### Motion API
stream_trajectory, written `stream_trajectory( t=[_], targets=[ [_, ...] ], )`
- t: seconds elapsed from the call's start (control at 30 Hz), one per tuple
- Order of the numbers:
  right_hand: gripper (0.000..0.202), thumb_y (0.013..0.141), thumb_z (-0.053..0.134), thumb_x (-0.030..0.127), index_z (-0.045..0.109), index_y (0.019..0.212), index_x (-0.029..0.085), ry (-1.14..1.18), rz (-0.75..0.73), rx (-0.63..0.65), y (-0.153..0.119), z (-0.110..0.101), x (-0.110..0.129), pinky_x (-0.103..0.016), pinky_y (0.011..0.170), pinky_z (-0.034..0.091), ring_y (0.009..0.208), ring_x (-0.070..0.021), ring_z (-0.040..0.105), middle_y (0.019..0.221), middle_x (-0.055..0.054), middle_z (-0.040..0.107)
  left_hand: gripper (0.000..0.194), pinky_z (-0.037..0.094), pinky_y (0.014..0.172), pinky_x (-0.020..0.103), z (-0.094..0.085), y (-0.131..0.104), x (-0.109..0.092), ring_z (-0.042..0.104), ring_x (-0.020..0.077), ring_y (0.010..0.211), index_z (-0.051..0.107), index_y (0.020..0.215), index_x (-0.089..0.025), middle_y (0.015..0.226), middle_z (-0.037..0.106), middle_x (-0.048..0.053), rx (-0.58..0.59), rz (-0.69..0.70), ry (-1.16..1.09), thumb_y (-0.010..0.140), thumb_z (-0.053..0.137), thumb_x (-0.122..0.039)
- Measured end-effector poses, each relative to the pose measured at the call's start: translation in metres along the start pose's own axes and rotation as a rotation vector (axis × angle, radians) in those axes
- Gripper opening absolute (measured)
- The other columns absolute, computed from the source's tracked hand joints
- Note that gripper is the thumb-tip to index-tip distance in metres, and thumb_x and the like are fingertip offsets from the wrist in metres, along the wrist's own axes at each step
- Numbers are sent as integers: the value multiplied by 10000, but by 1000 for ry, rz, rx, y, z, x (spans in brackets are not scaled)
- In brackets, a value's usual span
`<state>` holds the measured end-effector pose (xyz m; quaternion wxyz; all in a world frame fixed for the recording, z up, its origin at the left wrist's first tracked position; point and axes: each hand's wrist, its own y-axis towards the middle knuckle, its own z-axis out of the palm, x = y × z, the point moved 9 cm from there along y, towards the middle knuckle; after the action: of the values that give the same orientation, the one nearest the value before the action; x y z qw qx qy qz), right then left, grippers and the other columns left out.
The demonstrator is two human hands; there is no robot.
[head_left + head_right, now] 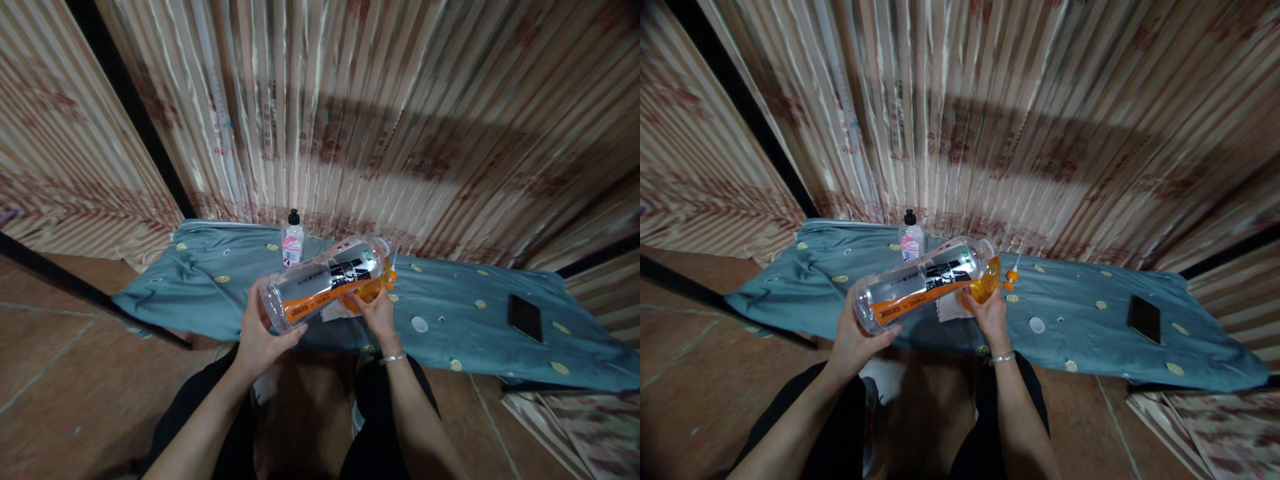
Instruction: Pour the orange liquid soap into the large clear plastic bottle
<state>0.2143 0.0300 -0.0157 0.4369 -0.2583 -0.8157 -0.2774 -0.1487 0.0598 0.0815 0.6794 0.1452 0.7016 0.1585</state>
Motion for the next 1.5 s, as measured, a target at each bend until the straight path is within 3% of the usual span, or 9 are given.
stream_trajectory(
  t=[0.4, 0.73, 0.9, 1.1, 1.5],
  targets=[
    [894, 661, 920, 845, 662, 1270, 243, -32, 32, 17, 0, -1, -1, -608, 1004, 687, 1179, -516, 859, 1168, -220, 895, 998, 774, 971, 521, 2, 0, -2, 890, 405, 1161, 661, 1450, -210, 1332, 846, 157, 24, -49, -32, 634, 1078, -604],
    [965, 645, 929, 865, 697, 1313, 208, -37, 39, 15, 1, 0, -9, -592, 974, 700, 1129, -494, 866, 1152, -214, 896, 987, 781, 928, 497, 4, 1, -5, 897, 401, 1151, 638, 1443, -208, 1340, 844, 164, 48, -73, -66, 630, 1072, -561],
    [947, 637, 921, 891, 677, 1274, 234, -26, 46, 9, -1, 0, -7, -590, 971, 700, 1107, -492, 867, 1107, -195, 894, 960, 780, 930, 485, 3, 1, -8, 895, 396, 1163, 644, 1446, -209, 1333, 837, 156, 47, -32, -48, 665, 1065, -576],
    [972, 664, 929, 847, 669, 1353, 213, -40, 39, 17, -2, -1, -5, -576, 980, 686, 1171, -493, 854, 1157, -207, 887, 992, 771, 1007, 553, 2, -1, -5, 874, 428, 1230, 640, 1483, -206, 1379, 813, 170, 61, -13, -41, 684, 1072, -605],
    [883, 670, 921, 822, 660, 1285, 243, -46, 33, 2, -3, -2, -1, -598, 983, 701, 1146, -499, 868, 1186, -213, 901, 1017, 780, 956, 520, 0, -2, -3, 885, 414, 1192, 639, 1490, -215, 1347, 825, 158, 35, -35, -15, 673, 1075, -637]
  ],
)
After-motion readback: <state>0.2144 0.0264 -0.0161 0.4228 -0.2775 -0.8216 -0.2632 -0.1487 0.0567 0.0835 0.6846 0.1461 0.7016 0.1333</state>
